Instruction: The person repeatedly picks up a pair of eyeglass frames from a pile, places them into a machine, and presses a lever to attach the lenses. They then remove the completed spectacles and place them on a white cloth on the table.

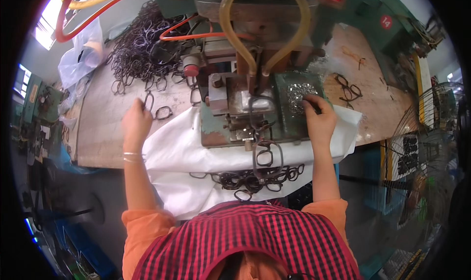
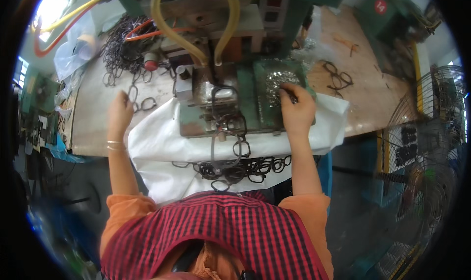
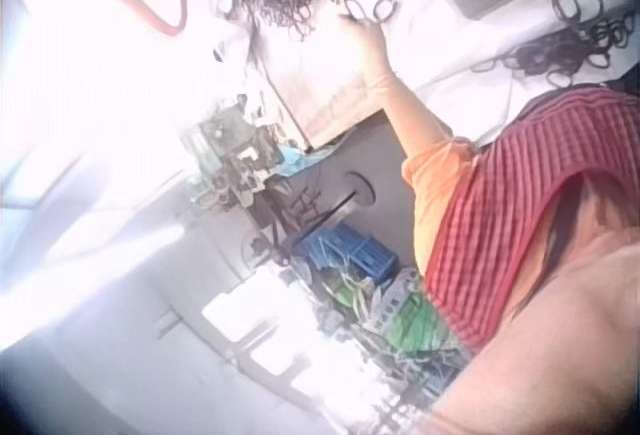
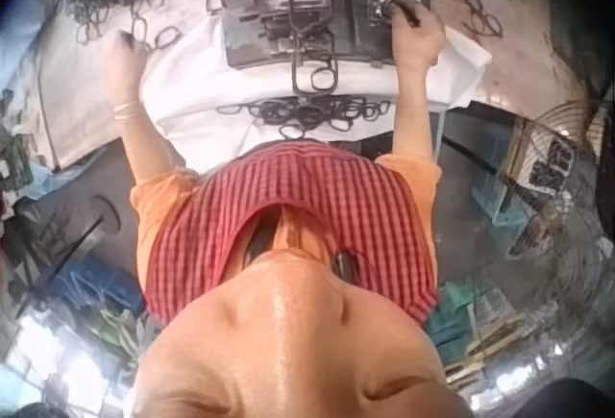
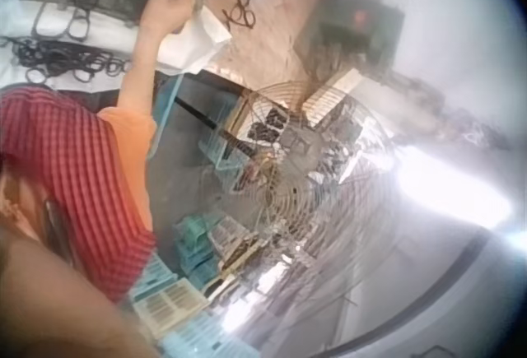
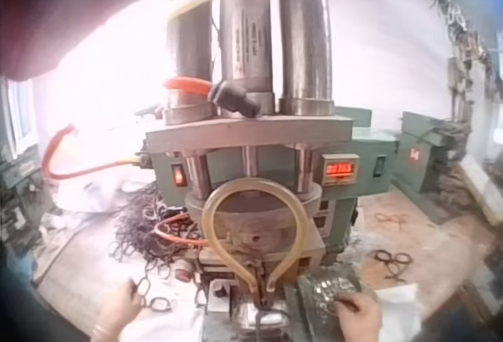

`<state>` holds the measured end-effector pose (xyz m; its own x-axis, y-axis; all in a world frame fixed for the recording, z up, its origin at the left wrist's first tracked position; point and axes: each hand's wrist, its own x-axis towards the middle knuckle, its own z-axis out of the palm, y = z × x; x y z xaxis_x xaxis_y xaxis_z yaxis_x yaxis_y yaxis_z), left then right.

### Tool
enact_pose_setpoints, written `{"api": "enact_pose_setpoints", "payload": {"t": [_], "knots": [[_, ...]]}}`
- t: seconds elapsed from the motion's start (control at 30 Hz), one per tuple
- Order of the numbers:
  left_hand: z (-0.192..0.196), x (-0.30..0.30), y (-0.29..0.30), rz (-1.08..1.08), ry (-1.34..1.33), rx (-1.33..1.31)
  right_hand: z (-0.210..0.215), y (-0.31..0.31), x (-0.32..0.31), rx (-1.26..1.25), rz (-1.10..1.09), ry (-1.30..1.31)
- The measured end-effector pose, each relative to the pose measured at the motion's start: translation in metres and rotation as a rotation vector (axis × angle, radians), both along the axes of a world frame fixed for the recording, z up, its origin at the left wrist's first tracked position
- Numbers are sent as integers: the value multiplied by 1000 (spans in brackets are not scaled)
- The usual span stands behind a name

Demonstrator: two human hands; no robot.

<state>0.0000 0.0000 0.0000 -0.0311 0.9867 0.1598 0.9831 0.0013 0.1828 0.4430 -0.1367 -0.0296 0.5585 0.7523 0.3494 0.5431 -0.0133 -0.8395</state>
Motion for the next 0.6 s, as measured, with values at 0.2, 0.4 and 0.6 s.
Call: {"api": "enact_pose_setpoints", "payload": {"t": [0.2,0.4,0.6], "knots": [[-79,-4,18,-229,-336,321,60,3,-45,159,287,342],[58,113,-60,-648,-1577,419,72,22,-86,236,434,541],[107,164,-65,-873,-1456,520,82,13,-100,191,459,871]]}}
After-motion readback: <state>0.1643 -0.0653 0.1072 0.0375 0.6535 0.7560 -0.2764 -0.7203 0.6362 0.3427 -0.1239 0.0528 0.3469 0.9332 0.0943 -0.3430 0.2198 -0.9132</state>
